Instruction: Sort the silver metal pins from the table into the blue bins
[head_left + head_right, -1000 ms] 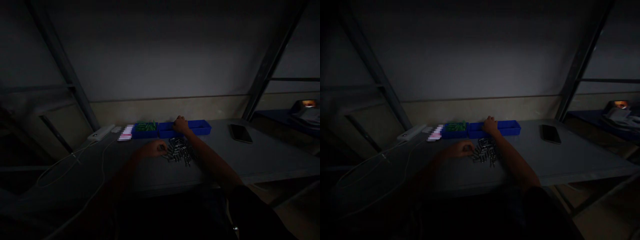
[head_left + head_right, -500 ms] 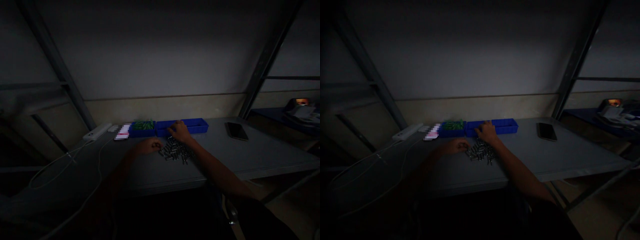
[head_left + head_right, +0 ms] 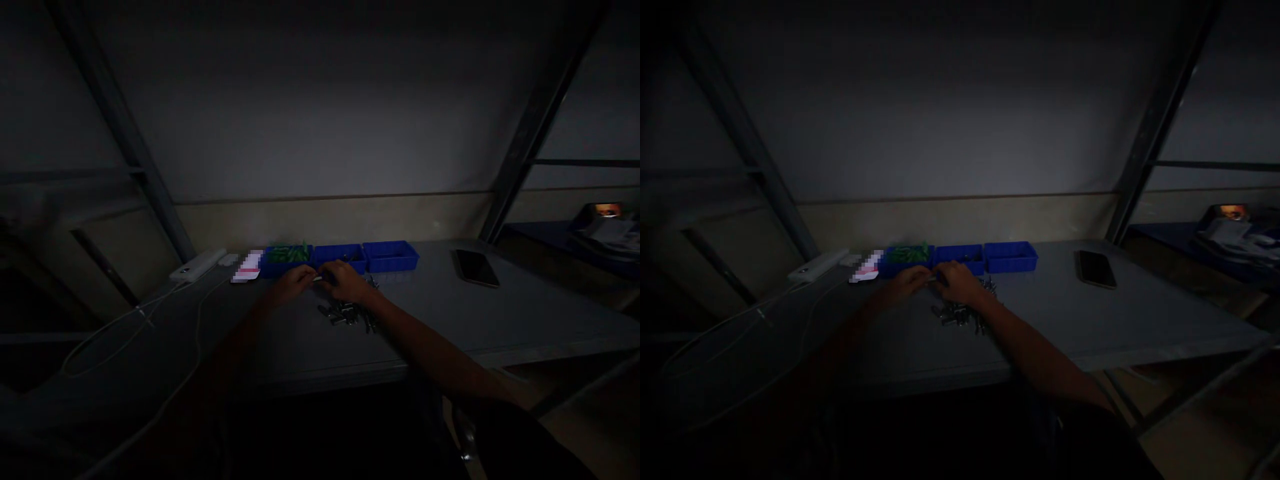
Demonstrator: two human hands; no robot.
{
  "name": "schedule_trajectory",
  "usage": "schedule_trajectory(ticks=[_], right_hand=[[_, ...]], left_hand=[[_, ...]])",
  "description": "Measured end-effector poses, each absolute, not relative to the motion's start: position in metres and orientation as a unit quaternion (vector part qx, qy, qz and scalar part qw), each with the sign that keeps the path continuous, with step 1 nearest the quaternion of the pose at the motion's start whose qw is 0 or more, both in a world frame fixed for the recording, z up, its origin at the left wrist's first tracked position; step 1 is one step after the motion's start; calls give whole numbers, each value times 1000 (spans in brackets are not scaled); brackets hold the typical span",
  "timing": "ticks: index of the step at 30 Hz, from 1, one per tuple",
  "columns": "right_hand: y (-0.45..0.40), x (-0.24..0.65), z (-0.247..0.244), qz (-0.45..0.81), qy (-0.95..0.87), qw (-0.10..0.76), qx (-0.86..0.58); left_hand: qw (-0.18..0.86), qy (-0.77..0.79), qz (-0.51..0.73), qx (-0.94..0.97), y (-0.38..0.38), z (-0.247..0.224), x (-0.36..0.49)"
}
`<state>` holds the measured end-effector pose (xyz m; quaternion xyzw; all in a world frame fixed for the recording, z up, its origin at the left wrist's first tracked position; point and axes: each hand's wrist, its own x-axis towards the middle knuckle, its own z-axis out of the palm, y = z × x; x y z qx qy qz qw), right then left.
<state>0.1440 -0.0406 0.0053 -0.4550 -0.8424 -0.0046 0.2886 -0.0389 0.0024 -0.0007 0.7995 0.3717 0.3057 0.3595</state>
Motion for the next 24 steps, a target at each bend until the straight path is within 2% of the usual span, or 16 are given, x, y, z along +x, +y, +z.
schedule_trajectory(ticks=[4, 8, 18, 24], right_hand=[[-40, 143, 5, -5, -839, 295, -458], [-40, 142, 6, -6, -828, 300, -474], [-35, 143, 1, 25, -808, 307, -501], [-38, 143, 3, 12, -815, 318, -483]], left_hand=[[425, 375, 362, 740, 5, -8, -33], [423, 368, 375, 738, 3, -6, -30], [297, 372, 384, 791, 4, -5, -31], [240, 409, 336, 814, -5, 2, -30]])
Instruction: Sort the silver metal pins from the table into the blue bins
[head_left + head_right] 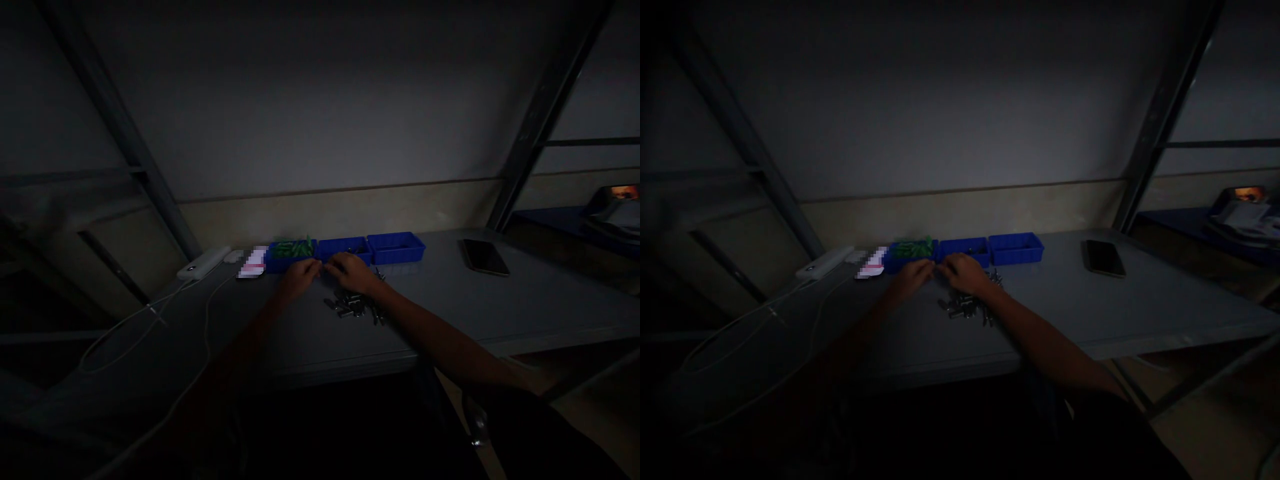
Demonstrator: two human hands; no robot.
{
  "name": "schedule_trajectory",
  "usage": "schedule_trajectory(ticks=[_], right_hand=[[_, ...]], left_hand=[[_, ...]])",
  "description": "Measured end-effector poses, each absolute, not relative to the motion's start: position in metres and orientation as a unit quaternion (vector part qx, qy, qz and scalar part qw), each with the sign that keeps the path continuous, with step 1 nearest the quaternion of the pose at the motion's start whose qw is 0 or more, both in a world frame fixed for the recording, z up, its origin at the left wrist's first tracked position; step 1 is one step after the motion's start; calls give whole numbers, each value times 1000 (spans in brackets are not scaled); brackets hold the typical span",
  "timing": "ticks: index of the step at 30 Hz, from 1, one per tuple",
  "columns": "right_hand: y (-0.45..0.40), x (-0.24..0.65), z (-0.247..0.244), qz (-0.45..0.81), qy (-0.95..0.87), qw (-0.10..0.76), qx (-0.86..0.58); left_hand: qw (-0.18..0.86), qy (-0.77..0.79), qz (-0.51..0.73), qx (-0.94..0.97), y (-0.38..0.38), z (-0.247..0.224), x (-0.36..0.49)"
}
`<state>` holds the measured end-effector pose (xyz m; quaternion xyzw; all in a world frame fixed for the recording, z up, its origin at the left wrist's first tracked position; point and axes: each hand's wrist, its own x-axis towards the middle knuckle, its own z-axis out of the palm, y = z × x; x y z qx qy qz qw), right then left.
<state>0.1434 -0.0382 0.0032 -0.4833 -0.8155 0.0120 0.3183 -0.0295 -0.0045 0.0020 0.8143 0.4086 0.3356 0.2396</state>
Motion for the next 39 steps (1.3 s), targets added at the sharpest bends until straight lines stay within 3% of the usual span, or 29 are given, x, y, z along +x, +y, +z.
schedule_trajectory(ticks=[11, 18, 24, 32, 39], right_hand=[[-41, 141, 7, -7, -819, 318, -477], [-28, 164, 10, -61, -719, 332, -608], [-16, 183, 4, -82, -674, 317, -662], [-12, 183, -2, -64, -678, 313, -662], [-26, 162, 4, -65, -718, 388, -574]], left_hand=[[255, 413, 315, 816, -8, -2, -23], [264, 332, 117, 898, -19, 2, -32], [272, 277, 85, 918, -23, 4, -30], [222, 305, 117, 919, -17, -2, -27], [165, 339, 264, 888, -7, -2, -28]])
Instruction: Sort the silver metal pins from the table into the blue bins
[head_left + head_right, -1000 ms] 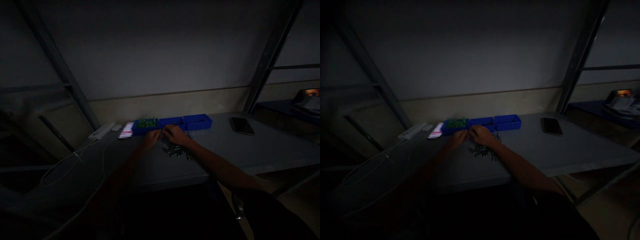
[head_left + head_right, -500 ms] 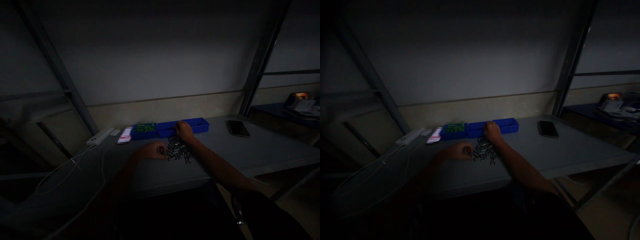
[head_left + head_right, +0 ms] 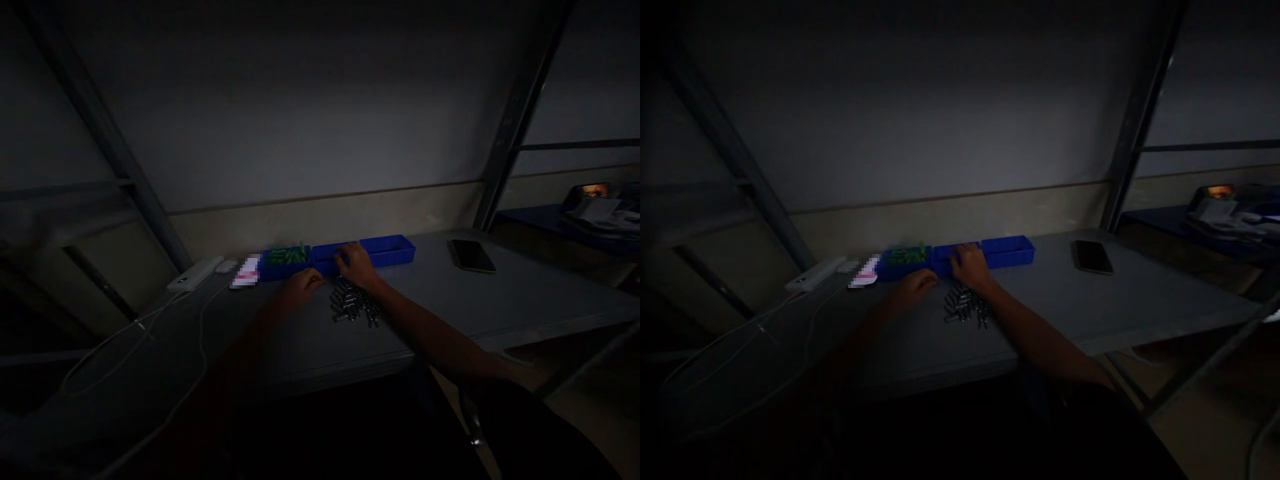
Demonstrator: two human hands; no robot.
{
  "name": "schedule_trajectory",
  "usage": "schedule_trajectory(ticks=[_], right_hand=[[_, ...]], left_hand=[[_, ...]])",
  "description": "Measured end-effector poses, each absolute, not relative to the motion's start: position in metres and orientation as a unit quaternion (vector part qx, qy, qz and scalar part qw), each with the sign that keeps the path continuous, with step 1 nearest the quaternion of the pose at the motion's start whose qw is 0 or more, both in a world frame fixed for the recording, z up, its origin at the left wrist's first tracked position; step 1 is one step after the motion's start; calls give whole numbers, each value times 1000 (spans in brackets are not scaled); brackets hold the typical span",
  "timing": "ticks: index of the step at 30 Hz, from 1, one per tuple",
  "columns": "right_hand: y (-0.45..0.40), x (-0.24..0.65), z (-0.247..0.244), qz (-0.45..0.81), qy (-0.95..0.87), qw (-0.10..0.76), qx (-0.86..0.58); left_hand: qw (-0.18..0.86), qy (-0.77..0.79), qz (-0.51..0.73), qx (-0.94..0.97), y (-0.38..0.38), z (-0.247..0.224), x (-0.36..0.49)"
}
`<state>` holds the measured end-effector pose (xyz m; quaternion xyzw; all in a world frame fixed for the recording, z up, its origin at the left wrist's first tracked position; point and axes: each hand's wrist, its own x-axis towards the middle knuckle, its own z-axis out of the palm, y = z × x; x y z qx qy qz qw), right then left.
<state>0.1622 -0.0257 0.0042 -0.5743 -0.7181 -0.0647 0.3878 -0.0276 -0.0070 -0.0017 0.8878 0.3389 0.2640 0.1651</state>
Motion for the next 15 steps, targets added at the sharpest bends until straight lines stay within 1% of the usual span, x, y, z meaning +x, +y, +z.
schedule_trajectory(ticks=[5, 9, 15], right_hand=[[-35, 141, 0, -35, -810, 355, -466], [-36, 135, -4, -30, -812, 354, -462], [-40, 139, 4, -38, -807, 364, -463]], left_hand=[[157, 344, 351, 856, 0, -2, -28], [144, 359, 366, 846, -2, 0, -29], [151, 372, 361, 842, -8, 5, -27]])
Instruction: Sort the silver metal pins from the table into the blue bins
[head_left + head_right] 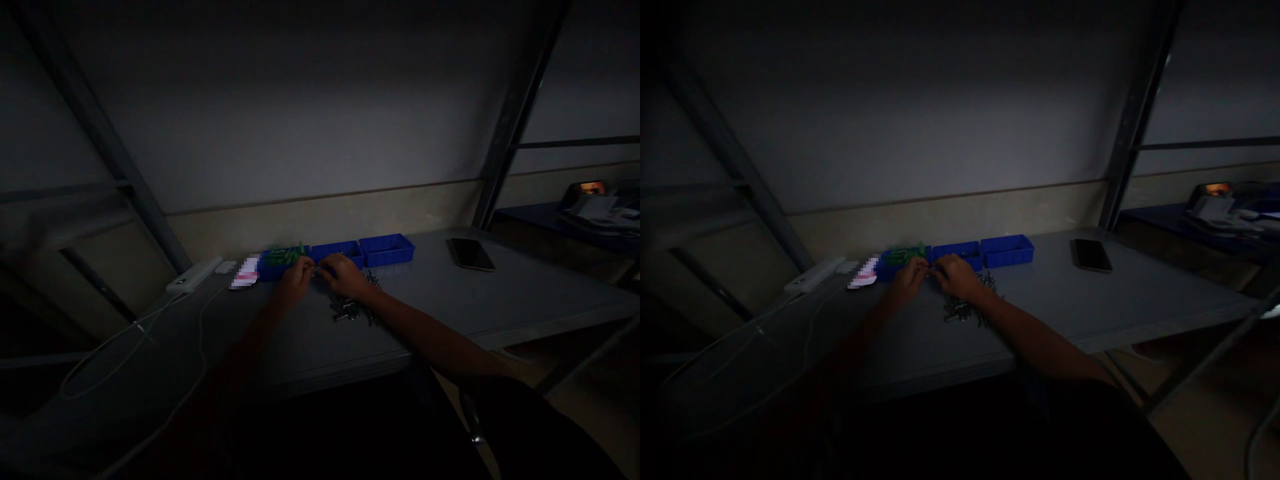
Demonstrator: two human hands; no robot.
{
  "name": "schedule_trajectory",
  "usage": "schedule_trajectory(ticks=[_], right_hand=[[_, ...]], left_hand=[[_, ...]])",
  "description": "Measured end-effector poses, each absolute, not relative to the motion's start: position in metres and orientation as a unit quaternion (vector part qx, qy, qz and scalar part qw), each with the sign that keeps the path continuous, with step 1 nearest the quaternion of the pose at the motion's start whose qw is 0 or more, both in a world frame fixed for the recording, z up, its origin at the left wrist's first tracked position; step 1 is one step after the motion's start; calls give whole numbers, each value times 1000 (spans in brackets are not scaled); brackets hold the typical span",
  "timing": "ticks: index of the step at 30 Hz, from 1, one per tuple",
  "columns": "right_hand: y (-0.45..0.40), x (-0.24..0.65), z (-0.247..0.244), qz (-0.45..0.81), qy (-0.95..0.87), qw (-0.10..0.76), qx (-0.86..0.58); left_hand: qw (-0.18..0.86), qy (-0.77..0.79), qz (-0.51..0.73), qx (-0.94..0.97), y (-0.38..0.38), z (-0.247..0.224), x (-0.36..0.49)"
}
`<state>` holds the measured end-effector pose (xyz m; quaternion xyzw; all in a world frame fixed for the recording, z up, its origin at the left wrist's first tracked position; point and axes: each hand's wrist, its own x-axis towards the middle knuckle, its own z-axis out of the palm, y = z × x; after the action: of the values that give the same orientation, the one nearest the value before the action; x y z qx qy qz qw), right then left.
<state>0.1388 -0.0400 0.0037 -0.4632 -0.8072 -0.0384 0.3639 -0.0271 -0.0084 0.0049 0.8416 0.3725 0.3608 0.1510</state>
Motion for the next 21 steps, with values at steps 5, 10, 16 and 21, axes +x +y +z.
schedule_trajectory(ticks=[5, 10, 16, 21], right_hand=[[-39, 140, 3, -39, -791, 363, -491], [-35, 140, -1, -27, -779, 383, -495], [-38, 141, 0, 3, -789, 405, -462], [-36, 141, -1, 3, -785, 390, -481]], left_hand=[[145, 363, 368, 844, -9, 4, -25], [155, 353, 352, 853, -10, 4, -25], [116, 377, 343, 853, -11, 8, -26], [132, 373, 355, 847, -13, 8, -25]])
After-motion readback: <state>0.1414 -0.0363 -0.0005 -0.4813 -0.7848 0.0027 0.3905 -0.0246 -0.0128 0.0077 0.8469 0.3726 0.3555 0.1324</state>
